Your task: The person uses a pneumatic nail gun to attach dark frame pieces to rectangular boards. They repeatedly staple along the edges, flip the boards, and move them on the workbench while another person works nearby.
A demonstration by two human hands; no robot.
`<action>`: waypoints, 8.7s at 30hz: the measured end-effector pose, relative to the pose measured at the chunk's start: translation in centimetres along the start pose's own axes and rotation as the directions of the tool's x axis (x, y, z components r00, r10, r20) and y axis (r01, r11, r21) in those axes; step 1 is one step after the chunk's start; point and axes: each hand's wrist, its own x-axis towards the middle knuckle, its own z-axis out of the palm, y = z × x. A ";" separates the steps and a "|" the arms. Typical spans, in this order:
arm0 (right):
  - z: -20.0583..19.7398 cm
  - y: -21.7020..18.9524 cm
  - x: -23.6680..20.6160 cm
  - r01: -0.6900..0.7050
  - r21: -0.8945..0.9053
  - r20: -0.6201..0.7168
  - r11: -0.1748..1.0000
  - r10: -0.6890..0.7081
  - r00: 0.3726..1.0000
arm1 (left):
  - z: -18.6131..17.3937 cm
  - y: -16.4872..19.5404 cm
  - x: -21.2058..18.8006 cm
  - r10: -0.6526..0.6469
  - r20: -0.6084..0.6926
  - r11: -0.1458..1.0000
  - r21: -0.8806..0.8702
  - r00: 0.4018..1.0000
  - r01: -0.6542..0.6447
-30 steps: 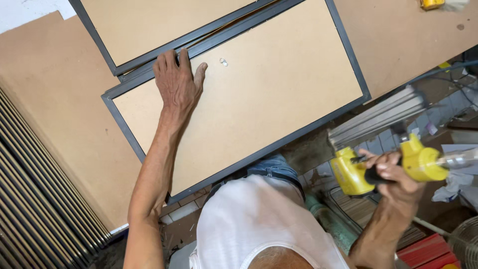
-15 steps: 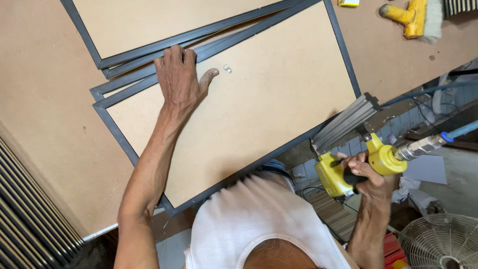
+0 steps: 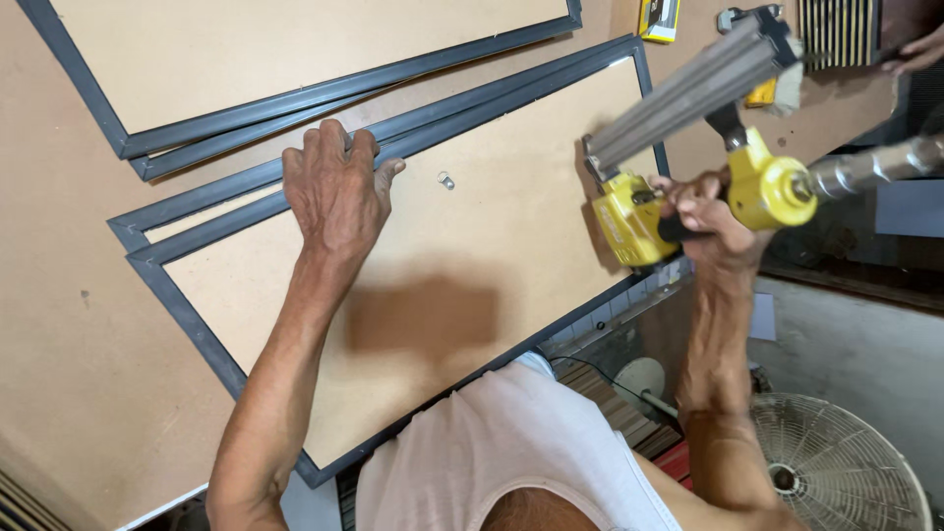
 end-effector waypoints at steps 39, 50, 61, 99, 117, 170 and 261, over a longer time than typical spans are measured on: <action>7.6 -1.1 6.9 -0.089 -0.089 0.084 0.992 0.097 0.992 | -0.3 -1.7 0.0 0.064 0.004 0.995 0.082 0.998 -0.064; 10.7 -1.8 3.6 -0.120 -0.098 0.074 0.988 0.128 0.989 | -1.4 -2.1 0.0 0.043 0.031 0.997 0.057 0.999 -0.045; 20.5 1.2 -1.0 -0.193 0.002 0.347 0.981 0.180 0.921 | -4.2 -7.8 -2.2 0.031 0.054 0.994 -0.109 0.998 -0.025; 29.3 3.1 5.2 -0.136 -0.133 0.897 0.982 0.177 0.405 | -9.9 -1.7 -28.9 -0.667 -0.015 0.507 -0.742 0.745 0.438; 39.9 0.2 8.7 0.147 -0.289 0.956 0.946 0.293 -0.003 | -5.1 1.5 -30.3 -0.766 -0.428 0.589 -0.766 0.480 0.257; 21.8 3.9 28.3 0.131 -0.235 0.968 0.963 0.244 -0.060 | -0.9 1.9 -30.1 -0.237 -0.343 0.864 0.354 0.909 0.359; -5.1 -7.1 9.4 0.457 -0.127 0.992 0.880 0.111 0.062 | 5.7 17.4 -21.6 0.373 0.023 0.662 0.694 0.928 -0.283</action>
